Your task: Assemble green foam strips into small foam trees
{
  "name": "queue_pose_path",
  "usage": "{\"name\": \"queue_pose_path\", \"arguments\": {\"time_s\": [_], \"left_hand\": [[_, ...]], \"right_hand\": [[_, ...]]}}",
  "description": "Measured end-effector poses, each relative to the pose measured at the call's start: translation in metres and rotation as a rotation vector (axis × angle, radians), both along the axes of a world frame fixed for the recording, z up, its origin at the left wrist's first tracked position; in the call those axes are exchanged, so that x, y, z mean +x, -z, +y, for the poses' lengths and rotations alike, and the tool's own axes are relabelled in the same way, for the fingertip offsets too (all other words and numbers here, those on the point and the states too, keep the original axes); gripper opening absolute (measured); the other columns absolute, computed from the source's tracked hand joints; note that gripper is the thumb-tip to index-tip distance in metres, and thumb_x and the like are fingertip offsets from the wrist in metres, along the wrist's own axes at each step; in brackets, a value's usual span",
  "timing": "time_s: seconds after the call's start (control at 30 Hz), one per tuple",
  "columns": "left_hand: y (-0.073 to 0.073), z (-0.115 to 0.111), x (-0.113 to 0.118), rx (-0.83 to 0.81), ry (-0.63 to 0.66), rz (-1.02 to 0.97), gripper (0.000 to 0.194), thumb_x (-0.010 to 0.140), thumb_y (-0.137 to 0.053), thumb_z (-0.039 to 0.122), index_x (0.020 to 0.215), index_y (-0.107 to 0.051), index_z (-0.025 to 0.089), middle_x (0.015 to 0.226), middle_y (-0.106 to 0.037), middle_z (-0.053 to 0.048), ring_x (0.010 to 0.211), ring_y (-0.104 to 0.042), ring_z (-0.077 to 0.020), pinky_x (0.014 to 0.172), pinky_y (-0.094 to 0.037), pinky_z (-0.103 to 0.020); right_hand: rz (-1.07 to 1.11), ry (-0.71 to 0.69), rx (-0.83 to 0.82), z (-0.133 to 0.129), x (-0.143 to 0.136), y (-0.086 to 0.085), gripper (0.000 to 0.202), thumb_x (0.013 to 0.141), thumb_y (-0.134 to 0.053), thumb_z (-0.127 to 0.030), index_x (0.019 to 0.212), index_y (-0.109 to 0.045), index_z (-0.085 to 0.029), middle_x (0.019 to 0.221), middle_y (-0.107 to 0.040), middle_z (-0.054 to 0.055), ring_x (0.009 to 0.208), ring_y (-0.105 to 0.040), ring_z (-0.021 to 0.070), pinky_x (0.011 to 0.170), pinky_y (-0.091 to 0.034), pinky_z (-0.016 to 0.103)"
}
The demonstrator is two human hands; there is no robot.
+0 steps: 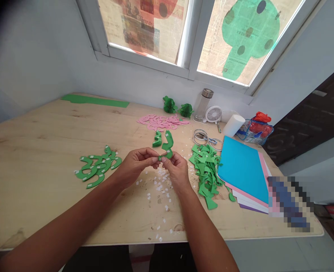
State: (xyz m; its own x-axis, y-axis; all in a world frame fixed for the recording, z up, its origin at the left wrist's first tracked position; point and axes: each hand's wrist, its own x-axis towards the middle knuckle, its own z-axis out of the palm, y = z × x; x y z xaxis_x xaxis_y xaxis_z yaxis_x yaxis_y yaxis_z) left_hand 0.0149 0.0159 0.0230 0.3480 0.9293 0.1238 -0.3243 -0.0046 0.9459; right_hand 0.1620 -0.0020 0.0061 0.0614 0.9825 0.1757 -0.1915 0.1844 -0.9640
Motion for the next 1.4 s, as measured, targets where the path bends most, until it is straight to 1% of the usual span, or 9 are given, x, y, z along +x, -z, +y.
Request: {"name": "queue_pose_path", "arguments": {"time_s": [0.23,0.43,0.57,0.7,0.87,0.93,1.03,1.2,1.4], "left_hand": [[-0.004,-0.006,0.006,0.023,-0.096,0.04,0.018,0.063,-0.077,0.028,0.07,-0.066,0.015,0.062,-0.065,-0.001,0.059,-0.057,-0.0128,0.058,-0.045,-0.025],[-0.004,-0.006,0.009,0.026,-0.143,0.069,0.016,0.066,-0.075,0.027,0.067,-0.065,0.015,0.059,-0.063,0.0,0.056,-0.054,-0.011,0.058,-0.044,-0.024],[-0.005,-0.006,0.008,0.031,-0.17,0.103,0.013,0.065,-0.074,0.024,0.064,-0.064,0.016,0.056,-0.061,0.001,0.054,-0.053,-0.0108,0.057,-0.044,-0.024],[-0.001,-0.003,0.007,-0.006,-0.135,0.086,0.013,0.065,-0.074,0.022,0.064,-0.063,0.015,0.055,-0.061,0.001,0.053,-0.053,-0.0108,0.056,-0.044,-0.024],[0.005,0.001,0.005,-0.196,0.012,-0.041,0.013,0.066,-0.072,0.023,0.066,-0.063,0.014,0.057,-0.06,0.0,0.053,-0.053,-0.0102,0.054,-0.043,-0.024],[0.006,0.001,0.004,-0.234,0.04,-0.056,0.013,0.066,-0.073,0.023,0.065,-0.062,0.015,0.057,-0.06,0.0,0.053,-0.052,-0.01,0.054,-0.042,-0.023],[0.006,0.002,0.004,-0.193,0.017,-0.026,0.013,0.065,-0.074,0.024,0.065,-0.063,0.015,0.057,-0.059,0.0,0.054,-0.052,-0.0103,0.054,-0.042,-0.024],[0.008,0.005,0.004,-0.076,-0.054,0.058,0.011,0.065,-0.072,0.024,0.065,-0.065,0.016,0.061,-0.063,-0.001,0.058,-0.054,-0.0119,0.059,-0.044,-0.025],[0.007,0.004,0.005,-0.113,-0.053,-0.01,0.011,0.064,-0.075,0.021,0.066,-0.066,0.015,0.06,-0.065,-0.001,0.06,-0.058,-0.0124,0.062,-0.045,-0.025]], "right_hand": [[-0.009,0.034,0.002,0.0,-0.002,0.001,0.017,0.07,-0.071,-0.034,0.078,-0.065,-0.02,0.062,-0.056,-0.003,0.057,-0.046,0.0114,0.055,-0.036,0.024],[-0.008,0.034,-0.041,-0.001,-0.003,0.001,0.019,0.07,-0.07,-0.035,0.079,-0.066,-0.019,0.064,-0.057,-0.002,0.059,-0.047,0.0113,0.056,-0.037,0.024],[-0.014,0.093,-0.066,0.0,-0.001,0.001,0.019,0.072,-0.068,-0.036,0.081,-0.067,-0.019,0.068,-0.059,-0.001,0.061,-0.05,0.0116,0.058,-0.038,0.024],[-0.006,0.126,-0.045,0.001,0.002,0.001,0.019,0.072,-0.068,-0.037,0.078,-0.068,-0.019,0.064,-0.058,-0.002,0.059,-0.048,0.0114,0.057,-0.037,0.025],[0.027,0.109,-0.044,0.002,0.001,0.002,0.019,0.07,-0.07,-0.036,0.074,-0.067,-0.018,0.061,-0.056,-0.003,0.058,-0.046,0.0109,0.057,-0.036,0.025],[0.077,0.089,-0.069,0.001,0.0,0.002,0.019,0.069,-0.071,-0.036,0.073,-0.066,-0.018,0.061,-0.057,-0.003,0.058,-0.046,0.0108,0.058,-0.036,0.025],[0.139,0.071,-0.097,0.001,0.0,0.003,0.019,0.067,-0.072,-0.036,0.072,-0.066,-0.019,0.062,-0.057,-0.003,0.058,-0.046,0.0107,0.058,-0.036,0.025],[0.166,0.069,-0.104,0.002,0.0,0.003,0.018,0.067,-0.074,-0.034,0.073,-0.067,-0.019,0.062,-0.059,-0.003,0.058,-0.047,0.0104,0.058,-0.036,0.025],[0.241,0.058,-0.13,0.0,0.0,-0.002,0.018,0.065,-0.076,-0.033,0.072,-0.068,-0.019,0.064,-0.06,-0.003,0.057,-0.047,0.0089,0.056,-0.036,0.023]]}}
